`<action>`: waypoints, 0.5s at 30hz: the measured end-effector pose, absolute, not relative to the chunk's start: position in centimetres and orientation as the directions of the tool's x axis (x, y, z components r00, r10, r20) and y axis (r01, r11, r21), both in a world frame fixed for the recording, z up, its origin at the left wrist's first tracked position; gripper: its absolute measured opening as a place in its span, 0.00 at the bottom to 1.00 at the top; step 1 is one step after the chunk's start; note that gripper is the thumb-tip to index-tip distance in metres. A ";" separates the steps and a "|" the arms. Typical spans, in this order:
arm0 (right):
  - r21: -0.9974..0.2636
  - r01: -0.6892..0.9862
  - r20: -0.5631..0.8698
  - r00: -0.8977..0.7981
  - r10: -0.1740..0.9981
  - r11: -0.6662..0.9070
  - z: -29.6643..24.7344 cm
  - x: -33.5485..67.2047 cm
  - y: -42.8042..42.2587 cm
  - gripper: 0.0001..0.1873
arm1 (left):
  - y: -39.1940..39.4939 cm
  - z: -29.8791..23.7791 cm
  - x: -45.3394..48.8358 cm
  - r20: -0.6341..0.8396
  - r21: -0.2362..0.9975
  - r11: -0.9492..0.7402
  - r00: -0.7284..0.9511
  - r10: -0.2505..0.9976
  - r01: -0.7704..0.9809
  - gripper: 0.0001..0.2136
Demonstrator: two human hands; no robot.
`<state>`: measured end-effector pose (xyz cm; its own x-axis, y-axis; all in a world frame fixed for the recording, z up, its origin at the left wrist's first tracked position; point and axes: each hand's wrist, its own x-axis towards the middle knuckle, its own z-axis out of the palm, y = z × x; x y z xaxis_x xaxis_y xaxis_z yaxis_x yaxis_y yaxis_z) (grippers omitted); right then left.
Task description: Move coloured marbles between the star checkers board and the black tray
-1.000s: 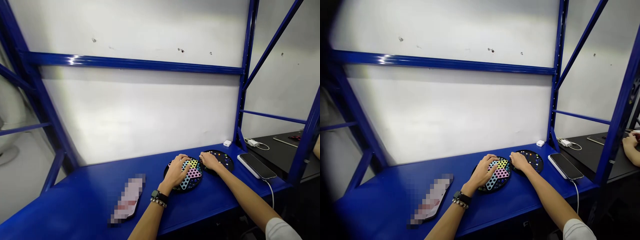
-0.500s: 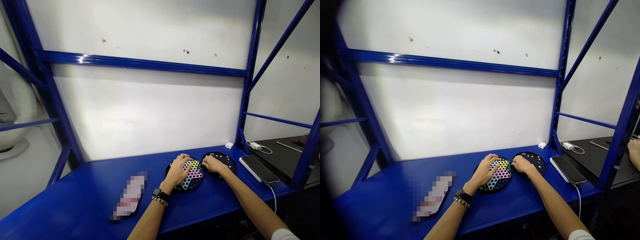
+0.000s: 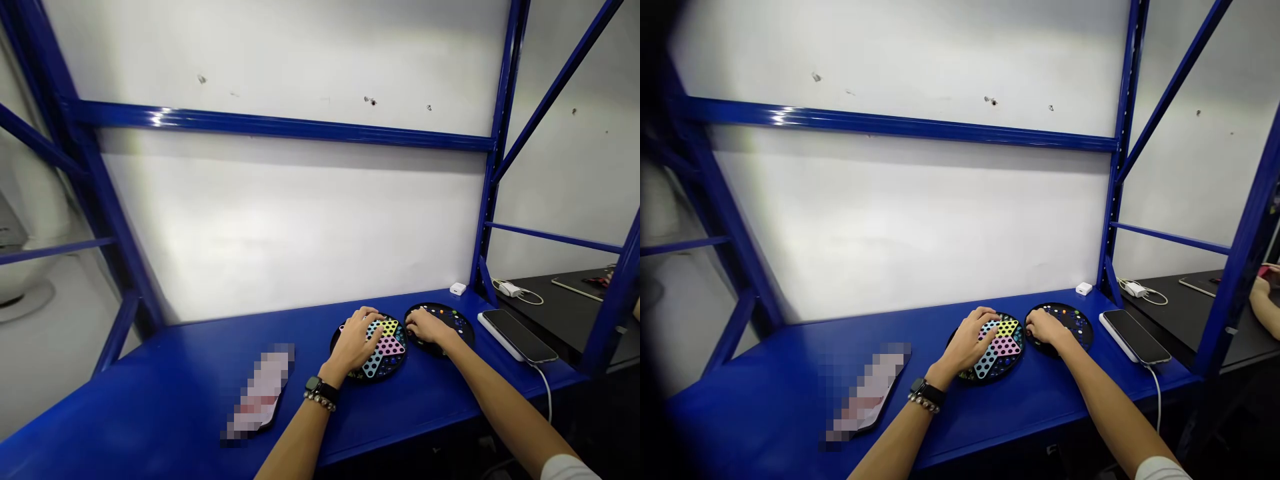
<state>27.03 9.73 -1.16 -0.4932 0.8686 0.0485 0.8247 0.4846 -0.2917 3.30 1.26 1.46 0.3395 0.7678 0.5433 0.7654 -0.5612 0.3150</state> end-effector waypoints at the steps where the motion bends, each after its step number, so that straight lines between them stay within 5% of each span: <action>1: -0.295 0.818 0.064 -0.498 0.865 0.493 -1.3 27.3 9.9 0.15 | 1.2 1.5 3.3 0.544 0.313 -0.559 0.338 0.768 0.768 0.11; 8: -0.343 0.765 0.169 -0.521 0.837 0.546 -2.2 28.6 10.9 0.17 | 1.4 1.8 4.3 0.480 0.310 -0.576 0.399 0.782 0.756 0.11; 15: -0.399 0.763 0.153 -0.491 0.858 0.508 -2.1 29.2 11.1 0.16 | 3.2 1.8 9.2 0.324 0.152 -0.581 0.514 0.794 0.800 0.11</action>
<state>29.17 11.13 -2.10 -0.4913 0.8575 0.1526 0.7631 0.5082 -0.3992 9.24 3.20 1.81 0.5144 0.7938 0.3244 0.7998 -0.5806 0.1524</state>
